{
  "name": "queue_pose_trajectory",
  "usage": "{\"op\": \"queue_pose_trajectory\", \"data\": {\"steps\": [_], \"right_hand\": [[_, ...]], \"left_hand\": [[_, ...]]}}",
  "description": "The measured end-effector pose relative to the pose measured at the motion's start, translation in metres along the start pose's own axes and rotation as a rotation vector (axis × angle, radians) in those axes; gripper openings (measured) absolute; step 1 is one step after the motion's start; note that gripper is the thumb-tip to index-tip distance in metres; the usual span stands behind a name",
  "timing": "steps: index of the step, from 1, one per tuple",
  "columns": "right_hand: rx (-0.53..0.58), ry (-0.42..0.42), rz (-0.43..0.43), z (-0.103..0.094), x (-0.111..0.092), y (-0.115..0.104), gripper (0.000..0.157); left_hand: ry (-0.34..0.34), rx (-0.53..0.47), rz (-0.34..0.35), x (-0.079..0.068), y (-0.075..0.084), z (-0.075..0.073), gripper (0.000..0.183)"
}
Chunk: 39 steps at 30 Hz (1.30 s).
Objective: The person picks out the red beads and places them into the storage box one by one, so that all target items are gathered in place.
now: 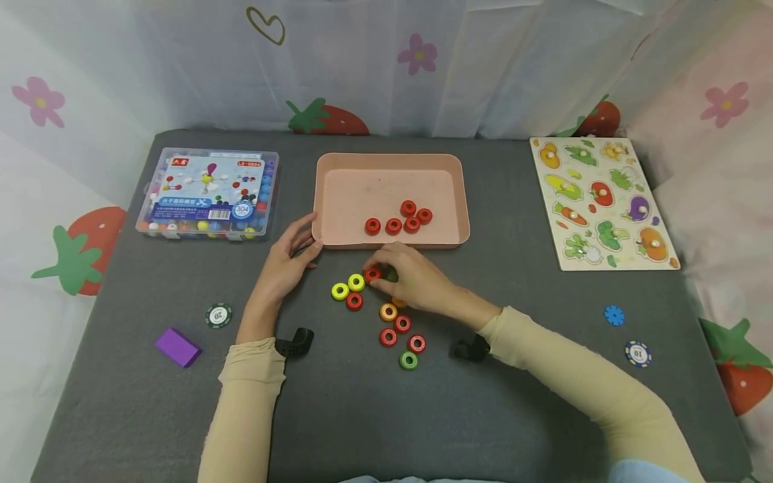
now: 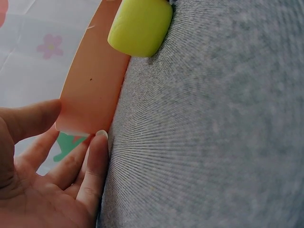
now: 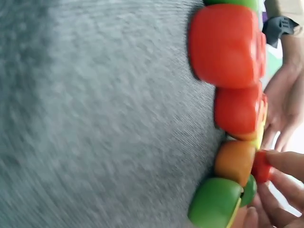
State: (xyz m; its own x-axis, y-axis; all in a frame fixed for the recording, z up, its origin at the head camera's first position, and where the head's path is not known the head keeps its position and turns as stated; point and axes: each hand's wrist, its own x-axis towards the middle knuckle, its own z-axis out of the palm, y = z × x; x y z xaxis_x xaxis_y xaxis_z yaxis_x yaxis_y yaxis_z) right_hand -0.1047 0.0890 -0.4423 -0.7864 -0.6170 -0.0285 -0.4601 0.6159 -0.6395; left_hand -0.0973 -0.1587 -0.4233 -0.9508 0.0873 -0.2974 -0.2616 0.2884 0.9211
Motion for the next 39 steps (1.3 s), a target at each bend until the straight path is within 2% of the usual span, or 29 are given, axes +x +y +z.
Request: {"op": "queue_pose_trajectory", "data": {"steps": [4, 8, 12, 16, 19, 24, 30, 35, 39], "right_hand": [[0.078, 0.137, -0.041, -0.006, 0.006, 0.002, 0.027], [0.118, 0.255, -0.033, -0.014, 0.016, 0.01, 0.029], [0.073, 0.318, 0.042, -0.022, 0.029, 0.023, 0.03], [0.051, 0.351, 0.157, -0.026, 0.042, 0.037, 0.03], [0.046, 0.377, 0.208, -0.029, 0.051, 0.044, 0.029], [0.048, 0.388, 0.233, -0.034, 0.058, 0.048, 0.031], [0.05, 0.385, 0.241, -0.036, 0.054, 0.046, 0.03], [0.096, 0.378, 0.14, -0.032, 0.043, 0.036, 0.026], [0.112, 0.312, 0.031, -0.023, 0.029, 0.019, 0.024]], "left_hand": [[0.002, -0.005, -0.003, 0.003, -0.004, 0.0, 0.056], [0.011, -0.004, 0.005, 0.014, -0.023, -0.001, 0.057], [0.024, 0.009, 0.023, 0.021, -0.037, -0.001, 0.056], [0.026, 0.003, 0.025, 0.021, -0.037, -0.001, 0.057], [0.022, -0.002, 0.023, 0.02, -0.036, -0.001, 0.057], [0.019, -0.003, 0.023, 0.02, -0.035, -0.002, 0.056], [0.024, 0.003, 0.023, 0.021, -0.036, -0.001, 0.056], [0.03, 0.01, 0.017, 0.021, -0.037, -0.001, 0.056], [0.033, 0.003, 0.015, 0.021, -0.036, -0.001, 0.055]]}}
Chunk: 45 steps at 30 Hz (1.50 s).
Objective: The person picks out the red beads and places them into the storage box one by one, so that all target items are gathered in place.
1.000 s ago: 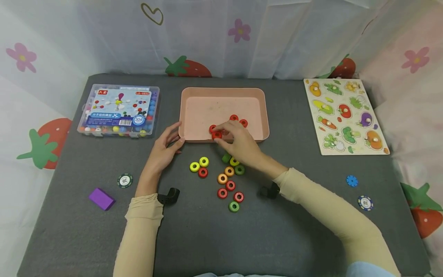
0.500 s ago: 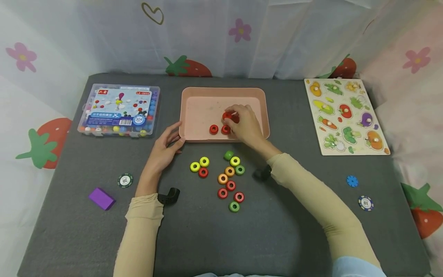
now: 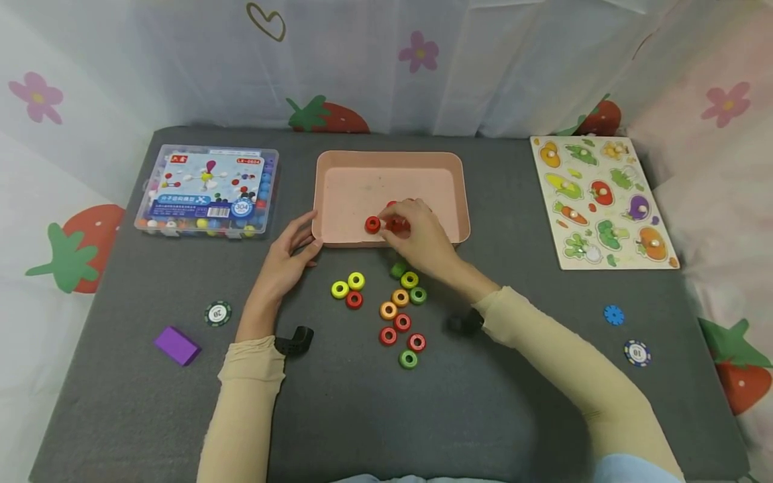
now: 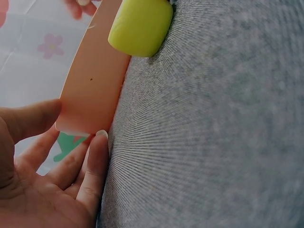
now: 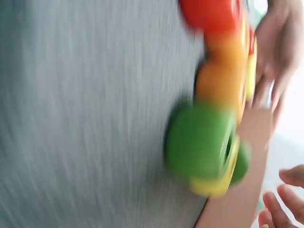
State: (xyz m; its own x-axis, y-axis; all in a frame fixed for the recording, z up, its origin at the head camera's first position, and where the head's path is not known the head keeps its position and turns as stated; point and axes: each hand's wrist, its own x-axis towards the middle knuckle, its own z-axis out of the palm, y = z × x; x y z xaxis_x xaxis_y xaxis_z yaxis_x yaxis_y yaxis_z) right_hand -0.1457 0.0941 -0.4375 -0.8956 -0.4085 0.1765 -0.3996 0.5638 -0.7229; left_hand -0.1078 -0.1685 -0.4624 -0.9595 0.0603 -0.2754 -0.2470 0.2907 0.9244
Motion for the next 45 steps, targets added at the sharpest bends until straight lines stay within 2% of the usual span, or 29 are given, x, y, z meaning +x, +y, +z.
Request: {"op": "queue_pose_trajectory", "data": {"steps": [7, 10, 15, 20, 23, 26, 30, 37, 40, 45], "right_hand": [[-0.044, -0.268, -0.096, 0.017, -0.032, -0.028, 0.026], [-0.096, -0.345, -0.139, 0.025, -0.041, -0.034, 0.029], [-0.168, -0.382, -0.165, 0.034, -0.049, -0.033, 0.033], [-0.19, -0.389, -0.187, 0.037, -0.051, -0.03, 0.026], [-0.183, -0.397, -0.195, 0.036, -0.051, -0.029, 0.024], [-0.16, -0.39, -0.193, 0.031, -0.048, -0.028, 0.024], [-0.114, -0.344, -0.134, 0.019, -0.038, -0.027, 0.024], [-0.031, -0.143, -0.016, -0.006, -0.006, -0.016, 0.026], [-0.026, -0.087, 0.022, -0.012, 0.011, -0.007, 0.029], [-0.027, -0.044, 0.095, -0.015, 0.034, 0.006, 0.032]], "left_hand": [[-0.001, 0.0, 0.001, 0.001, 0.001, 0.0, 0.056], [0.0, 0.001, 0.004, 0.001, 0.001, 0.0, 0.056], [-0.002, -0.007, 0.02, 0.001, 0.0, 0.0, 0.056], [-0.011, -0.024, 0.042, 0.002, -0.001, 0.0, 0.057], [-0.015, -0.033, 0.032, 0.001, 0.0, 0.0, 0.058], [-0.027, -0.036, 0.015, -0.005, 0.012, 0.0, 0.057], [-0.039, -0.033, 0.002, -0.015, 0.028, 0.0, 0.057], [-0.037, -0.015, 0.005, -0.018, 0.031, 0.0, 0.057], [-0.029, -0.012, -0.007, -0.017, 0.031, 0.001, 0.057], [-0.027, -0.028, -0.006, -0.006, 0.012, 0.0, 0.057]]}}
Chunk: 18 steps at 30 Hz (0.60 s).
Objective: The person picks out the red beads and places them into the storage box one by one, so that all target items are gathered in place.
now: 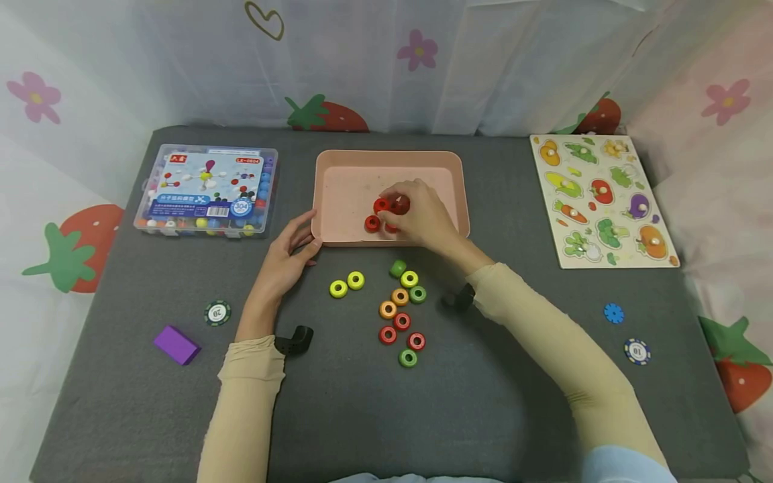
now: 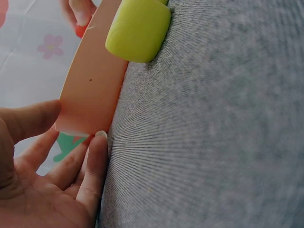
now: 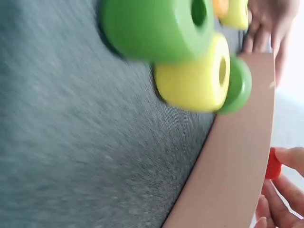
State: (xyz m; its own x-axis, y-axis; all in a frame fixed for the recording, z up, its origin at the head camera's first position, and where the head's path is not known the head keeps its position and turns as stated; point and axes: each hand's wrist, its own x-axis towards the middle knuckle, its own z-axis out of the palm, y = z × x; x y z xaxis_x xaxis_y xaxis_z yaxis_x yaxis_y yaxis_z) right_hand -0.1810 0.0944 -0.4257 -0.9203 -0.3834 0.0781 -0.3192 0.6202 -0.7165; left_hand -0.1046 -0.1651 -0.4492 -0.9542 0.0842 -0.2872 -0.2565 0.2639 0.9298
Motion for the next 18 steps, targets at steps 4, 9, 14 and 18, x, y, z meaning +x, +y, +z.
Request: {"op": "queue_pose_trajectory", "data": {"steps": [4, 9, 14, 18], "right_hand": [[-0.01, 0.006, 0.034, 0.001, 0.012, 0.005, 0.028], [-0.07, -0.011, 0.045, 0.002, 0.015, 0.007, 0.037], [-0.086, -0.021, 0.038, -0.001, 0.009, 0.006, 0.037], [-0.051, -0.034, 0.029, -0.006, -0.005, 0.003, 0.034]], "left_hand": [[0.006, 0.01, 0.012, 0.006, -0.012, 0.0, 0.057], [0.017, 0.014, 0.019, 0.006, -0.014, 0.0, 0.056], [0.015, 0.006, 0.018, 0.005, -0.012, 0.0, 0.056], [0.006, 0.004, 0.025, 0.004, -0.01, 0.0, 0.057]]}}
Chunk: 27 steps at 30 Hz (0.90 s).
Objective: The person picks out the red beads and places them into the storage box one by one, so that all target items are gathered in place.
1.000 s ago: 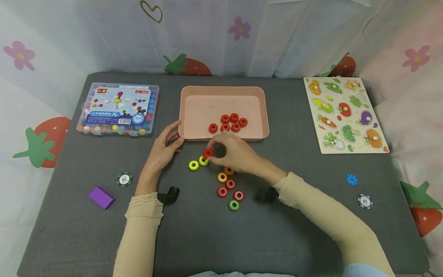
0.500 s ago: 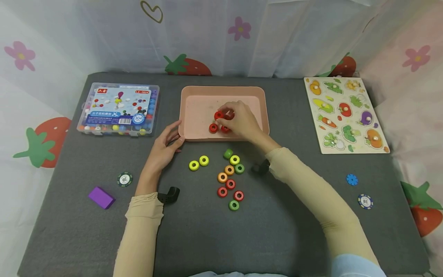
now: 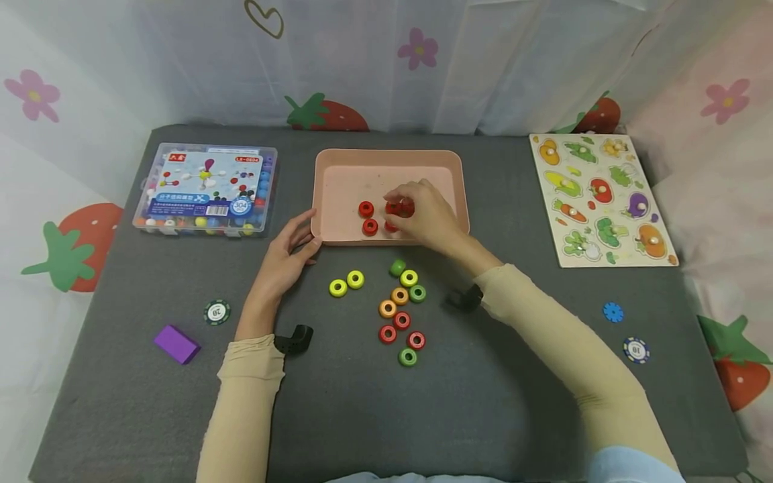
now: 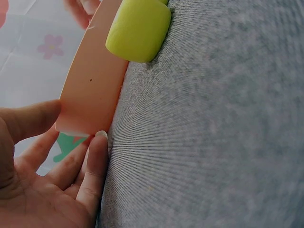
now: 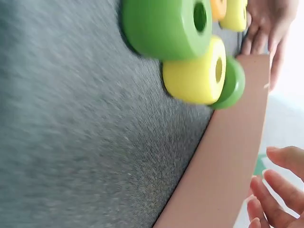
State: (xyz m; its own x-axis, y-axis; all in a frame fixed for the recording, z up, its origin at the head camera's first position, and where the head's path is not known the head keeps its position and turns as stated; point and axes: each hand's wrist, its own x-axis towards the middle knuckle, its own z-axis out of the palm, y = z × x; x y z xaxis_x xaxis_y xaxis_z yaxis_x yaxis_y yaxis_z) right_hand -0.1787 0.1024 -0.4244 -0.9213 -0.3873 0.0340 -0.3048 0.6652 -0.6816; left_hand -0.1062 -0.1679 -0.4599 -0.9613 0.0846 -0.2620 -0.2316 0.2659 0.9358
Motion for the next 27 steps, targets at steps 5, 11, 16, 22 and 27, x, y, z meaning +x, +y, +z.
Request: {"op": "queue_pose_trajectory", "data": {"steps": [5, 11, 16, 22, 27], "right_hand": [[0.048, -0.057, -0.065, -0.002, -0.025, -0.006, 0.027], [0.086, -0.233, -0.168, -0.003, -0.062, -0.011, 0.022], [0.083, -0.419, -0.209, -0.001, -0.088, -0.009, 0.019], [-0.014, -0.516, -0.212, 0.005, -0.105, -0.001, 0.022], [-0.099, -0.51, -0.21, 0.009, -0.11, 0.003, 0.025]], "left_hand": [[0.007, 0.011, -0.001, 0.001, -0.002, 0.0, 0.056], [0.024, 0.019, 0.0, 0.003, -0.003, 0.0, 0.056], [0.021, 0.017, 0.003, 0.002, -0.004, 0.0, 0.056], [0.017, 0.011, 0.002, 0.002, -0.005, 0.0, 0.056], [0.016, 0.013, 0.006, 0.003, -0.005, 0.001, 0.056]]}}
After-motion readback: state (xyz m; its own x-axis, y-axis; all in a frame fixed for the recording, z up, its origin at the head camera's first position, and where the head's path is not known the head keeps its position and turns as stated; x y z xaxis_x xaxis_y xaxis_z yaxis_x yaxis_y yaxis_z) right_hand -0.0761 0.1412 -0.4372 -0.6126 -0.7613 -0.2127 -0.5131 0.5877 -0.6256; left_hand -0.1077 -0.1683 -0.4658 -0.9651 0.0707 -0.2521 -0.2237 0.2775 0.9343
